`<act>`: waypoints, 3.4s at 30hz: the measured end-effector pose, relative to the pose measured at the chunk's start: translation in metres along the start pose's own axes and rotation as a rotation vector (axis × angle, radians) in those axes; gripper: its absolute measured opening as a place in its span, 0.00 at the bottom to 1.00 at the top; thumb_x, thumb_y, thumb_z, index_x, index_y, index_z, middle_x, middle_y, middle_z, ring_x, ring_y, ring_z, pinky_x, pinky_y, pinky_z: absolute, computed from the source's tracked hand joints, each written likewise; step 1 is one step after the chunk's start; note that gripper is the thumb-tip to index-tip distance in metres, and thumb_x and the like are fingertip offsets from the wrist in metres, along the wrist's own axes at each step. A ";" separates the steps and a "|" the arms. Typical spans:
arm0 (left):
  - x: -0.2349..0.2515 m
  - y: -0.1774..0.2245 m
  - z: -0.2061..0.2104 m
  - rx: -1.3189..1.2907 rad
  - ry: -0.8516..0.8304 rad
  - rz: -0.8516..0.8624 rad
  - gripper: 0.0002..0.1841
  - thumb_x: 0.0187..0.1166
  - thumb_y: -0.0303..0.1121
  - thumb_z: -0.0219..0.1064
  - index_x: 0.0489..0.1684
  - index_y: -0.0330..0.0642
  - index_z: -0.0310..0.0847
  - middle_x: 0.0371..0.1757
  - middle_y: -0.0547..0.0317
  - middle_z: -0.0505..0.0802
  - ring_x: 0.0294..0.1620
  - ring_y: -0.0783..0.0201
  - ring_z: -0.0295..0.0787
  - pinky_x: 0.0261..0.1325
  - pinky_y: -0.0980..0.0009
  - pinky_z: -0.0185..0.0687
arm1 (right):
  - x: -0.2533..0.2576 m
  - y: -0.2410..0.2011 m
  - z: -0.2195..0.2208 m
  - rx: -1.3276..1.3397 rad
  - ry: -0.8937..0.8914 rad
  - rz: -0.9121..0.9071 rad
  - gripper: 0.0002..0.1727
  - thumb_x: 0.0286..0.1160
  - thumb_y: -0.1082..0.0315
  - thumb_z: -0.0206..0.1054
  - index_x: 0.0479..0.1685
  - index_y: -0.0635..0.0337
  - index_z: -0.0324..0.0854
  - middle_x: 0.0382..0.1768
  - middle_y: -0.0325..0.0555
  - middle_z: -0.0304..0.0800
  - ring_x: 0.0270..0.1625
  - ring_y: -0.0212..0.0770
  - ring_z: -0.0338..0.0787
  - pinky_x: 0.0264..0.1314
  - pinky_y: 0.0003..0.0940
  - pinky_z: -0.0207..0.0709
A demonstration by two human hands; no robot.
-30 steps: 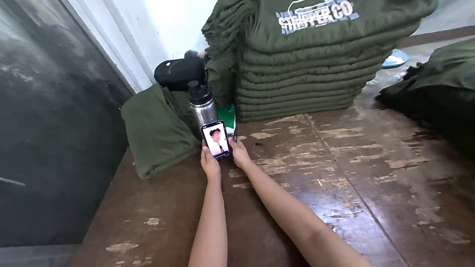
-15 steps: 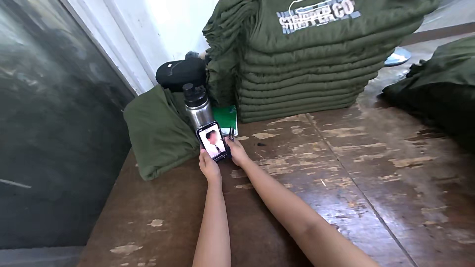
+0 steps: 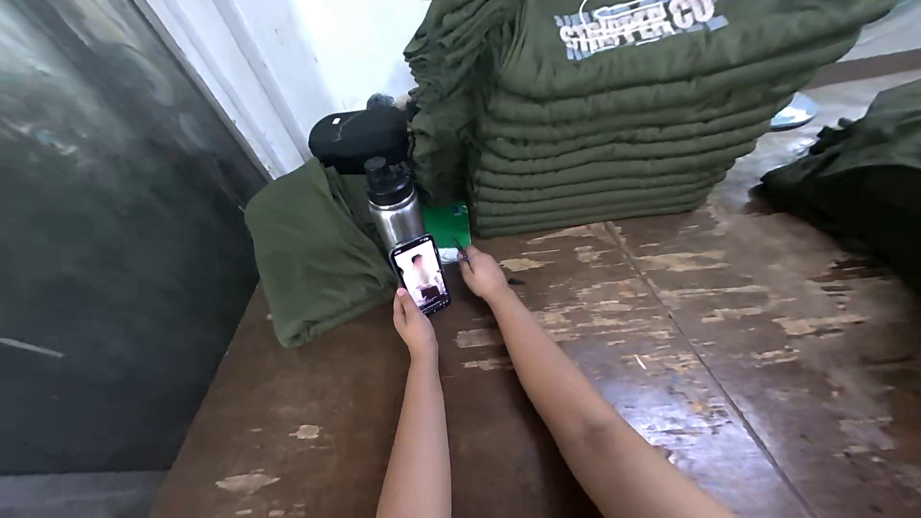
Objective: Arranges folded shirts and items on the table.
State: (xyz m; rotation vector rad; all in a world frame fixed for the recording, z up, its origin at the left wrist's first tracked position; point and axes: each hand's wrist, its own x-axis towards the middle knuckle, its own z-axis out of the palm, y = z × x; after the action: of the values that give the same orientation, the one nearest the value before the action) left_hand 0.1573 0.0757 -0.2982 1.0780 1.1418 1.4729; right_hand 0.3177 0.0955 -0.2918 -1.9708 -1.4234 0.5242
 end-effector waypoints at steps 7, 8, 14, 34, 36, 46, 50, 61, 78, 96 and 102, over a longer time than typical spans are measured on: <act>0.000 -0.002 0.000 -0.015 0.012 0.020 0.24 0.97 0.39 0.41 0.75 0.30 0.74 0.69 0.41 0.86 0.69 0.65 0.83 0.76 0.67 0.73 | 0.006 0.008 0.001 -0.207 0.044 -0.011 0.25 0.89 0.55 0.59 0.72 0.67 0.77 0.65 0.64 0.87 0.73 0.62 0.84 0.81 0.67 0.63; 0.000 -0.002 0.000 -0.010 0.011 0.019 0.25 0.97 0.39 0.41 0.76 0.29 0.74 0.69 0.40 0.86 0.69 0.65 0.83 0.76 0.67 0.73 | 0.008 0.008 0.002 -0.194 0.073 -0.021 0.23 0.85 0.58 0.64 0.69 0.68 0.79 0.63 0.65 0.88 0.71 0.64 0.85 0.78 0.67 0.67; 0.001 -0.002 0.000 -0.008 0.007 0.016 0.23 0.96 0.36 0.42 0.75 0.28 0.73 0.68 0.40 0.86 0.68 0.66 0.83 0.75 0.68 0.73 | 0.018 0.009 -0.004 -0.186 0.133 -0.014 0.15 0.81 0.67 0.68 0.59 0.69 0.84 0.58 0.67 0.90 0.69 0.68 0.85 0.74 0.65 0.72; -0.005 -0.010 0.008 -0.161 0.092 0.100 0.18 0.94 0.30 0.45 0.53 0.25 0.81 0.43 0.52 0.89 0.48 0.75 0.86 0.60 0.76 0.80 | 0.059 -0.097 -0.043 0.818 -0.129 -0.470 0.48 0.36 0.71 0.89 0.65 0.64 0.62 0.53 0.50 0.83 0.53 0.36 0.87 0.57 0.34 0.84; -0.006 -0.011 0.007 -0.159 0.092 0.126 0.17 0.93 0.29 0.46 0.50 0.26 0.81 0.40 0.54 0.88 0.46 0.76 0.85 0.59 0.77 0.80 | 0.063 -0.107 -0.038 0.809 -0.136 -0.506 0.46 0.32 0.70 0.89 0.60 0.62 0.64 0.46 0.44 0.82 0.48 0.33 0.86 0.52 0.31 0.84; -0.012 -0.010 0.008 -0.163 0.120 0.155 0.17 0.91 0.27 0.46 0.48 0.24 0.81 0.41 0.52 0.87 0.48 0.76 0.84 0.61 0.78 0.77 | 0.083 -0.109 -0.038 1.311 0.402 -0.373 0.38 0.54 0.83 0.80 0.63 0.60 0.60 0.49 0.50 0.81 0.48 0.42 0.89 0.46 0.40 0.89; -0.010 -0.009 0.008 -0.190 0.146 0.150 0.17 0.91 0.27 0.46 0.47 0.24 0.81 0.40 0.54 0.87 0.47 0.77 0.84 0.59 0.79 0.78 | 0.084 -0.091 -0.032 1.344 0.426 -0.091 0.35 0.67 0.78 0.76 0.72 0.60 0.61 0.49 0.53 0.82 0.43 0.45 0.89 0.39 0.42 0.89; -0.008 -0.010 0.009 -0.228 0.151 0.145 0.16 0.90 0.27 0.46 0.47 0.25 0.80 0.40 0.55 0.87 0.46 0.77 0.85 0.59 0.77 0.80 | 0.078 -0.077 -0.038 0.949 0.489 -0.297 0.53 0.46 0.75 0.85 0.78 0.67 0.54 0.63 0.59 0.79 0.63 0.44 0.87 0.63 0.38 0.86; -0.009 -0.012 0.014 -0.140 0.031 0.140 0.17 0.91 0.28 0.45 0.50 0.25 0.80 0.43 0.51 0.87 0.49 0.75 0.85 0.61 0.76 0.79 | 0.099 -0.134 -0.023 0.565 0.146 -0.454 0.56 0.41 0.62 0.92 0.76 0.71 0.62 0.64 0.61 0.83 0.66 0.46 0.86 0.72 0.41 0.81; -0.001 -0.011 0.005 -0.163 0.044 0.113 0.16 0.91 0.30 0.48 0.48 0.31 0.82 0.41 0.57 0.87 0.47 0.75 0.84 0.59 0.74 0.79 | 0.089 -0.138 -0.040 0.235 0.138 -0.465 0.56 0.49 0.58 0.90 0.79 0.73 0.60 0.66 0.65 0.83 0.69 0.51 0.86 0.75 0.46 0.78; 0.010 -0.006 0.000 -0.171 0.011 0.076 0.17 0.93 0.32 0.45 0.53 0.32 0.81 0.44 0.58 0.88 0.49 0.75 0.85 0.62 0.71 0.80 | 0.082 -0.114 -0.043 0.562 0.058 -0.344 0.53 0.53 0.61 0.89 0.79 0.70 0.58 0.67 0.61 0.81 0.65 0.48 0.88 0.67 0.42 0.85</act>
State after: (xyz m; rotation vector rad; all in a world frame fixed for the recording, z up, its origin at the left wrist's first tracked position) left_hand 0.1567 0.0861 -0.3029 1.0053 0.9722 1.6070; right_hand 0.2952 0.1846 -0.1774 -1.2611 -1.3556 0.6188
